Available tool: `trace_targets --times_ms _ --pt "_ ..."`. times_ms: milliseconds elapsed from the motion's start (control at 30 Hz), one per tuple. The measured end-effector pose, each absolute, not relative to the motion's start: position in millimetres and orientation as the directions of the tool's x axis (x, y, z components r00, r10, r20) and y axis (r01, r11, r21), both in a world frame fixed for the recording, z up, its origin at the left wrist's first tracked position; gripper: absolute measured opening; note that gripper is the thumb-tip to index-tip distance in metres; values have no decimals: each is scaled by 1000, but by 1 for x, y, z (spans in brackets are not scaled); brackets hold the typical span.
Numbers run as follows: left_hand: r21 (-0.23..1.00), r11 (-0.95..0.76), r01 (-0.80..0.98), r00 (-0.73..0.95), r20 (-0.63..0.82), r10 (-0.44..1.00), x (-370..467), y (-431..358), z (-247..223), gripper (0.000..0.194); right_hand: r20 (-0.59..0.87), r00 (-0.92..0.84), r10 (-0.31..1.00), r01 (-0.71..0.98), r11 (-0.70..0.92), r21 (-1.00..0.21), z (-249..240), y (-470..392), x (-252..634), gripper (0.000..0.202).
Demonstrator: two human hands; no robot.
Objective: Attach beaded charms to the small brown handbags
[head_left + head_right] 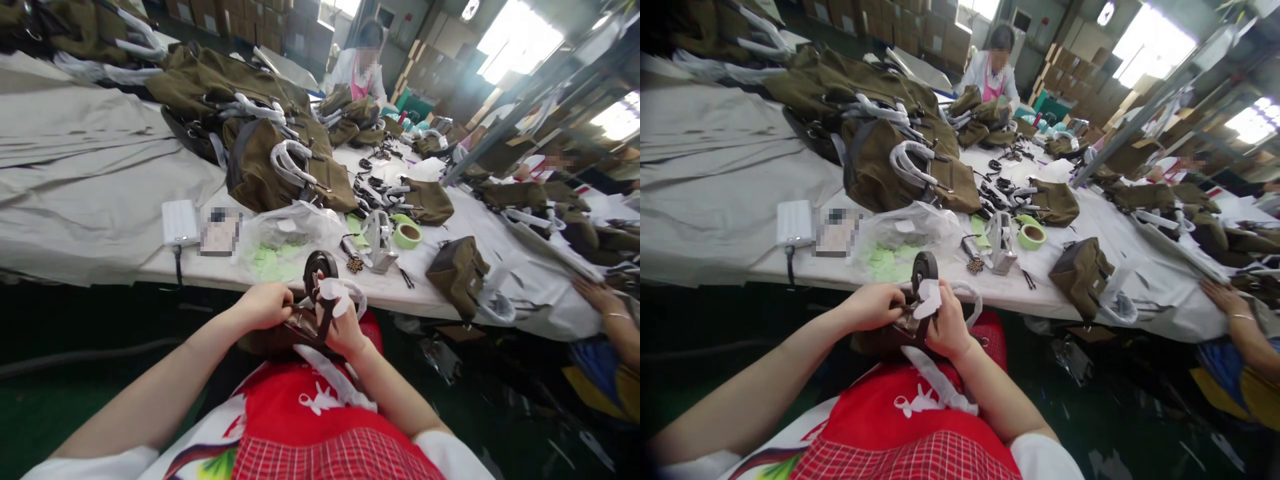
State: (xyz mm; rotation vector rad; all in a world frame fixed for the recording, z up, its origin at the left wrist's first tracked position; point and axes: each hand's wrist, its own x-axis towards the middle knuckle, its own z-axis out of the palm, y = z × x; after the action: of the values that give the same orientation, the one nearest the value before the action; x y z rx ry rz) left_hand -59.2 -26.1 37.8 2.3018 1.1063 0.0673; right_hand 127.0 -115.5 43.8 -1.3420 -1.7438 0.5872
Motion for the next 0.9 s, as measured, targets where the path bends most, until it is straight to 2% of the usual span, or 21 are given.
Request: trace_targets --times_ms 100,200,367,467,600,700,767,833,900 --pt "473 -510 718 630 -130 766 -70 -24 43 21 217 -228 949 492 305 -816 41 -132 134 15" --pt "427 -497 756 593 -123 796 -82 -26 45 24 123 -384 915 414 290 -863 46 -139 137 17" --pt "405 -476 780 550 -82 831 -91 -35 44 27 4 -448 894 368 188 -910 50 -135 143 22" --pt "416 -500 759 571 -58 819 -90 -43 49 28 -25 -420 907 448 183 -875 36 -124 144 27" --pt "424 -520 741 605 -86 792 -85 -53 57 32 8 -386 922 594 256 -763 14 -109 141 23" --pt "384 -477 790 553 -113 825 -89 -54 57 32 5 -412 911 655 299 -694 10 -106 142 20" --pt "347 -423 837 484 -109 868 -94 -53 58 33 -75 -505 860 653 324 -684 12 -105 141 22" --pt "334 -409 849 461 -92 882 -96 -54 62 35 -263 -613 745 668 311 -676 13 -104 135 22" --pt "354 -455 817 514 -89 853 -94 -59 69 37 -427 -604 673 726 244 -643 12 -101 124 21"
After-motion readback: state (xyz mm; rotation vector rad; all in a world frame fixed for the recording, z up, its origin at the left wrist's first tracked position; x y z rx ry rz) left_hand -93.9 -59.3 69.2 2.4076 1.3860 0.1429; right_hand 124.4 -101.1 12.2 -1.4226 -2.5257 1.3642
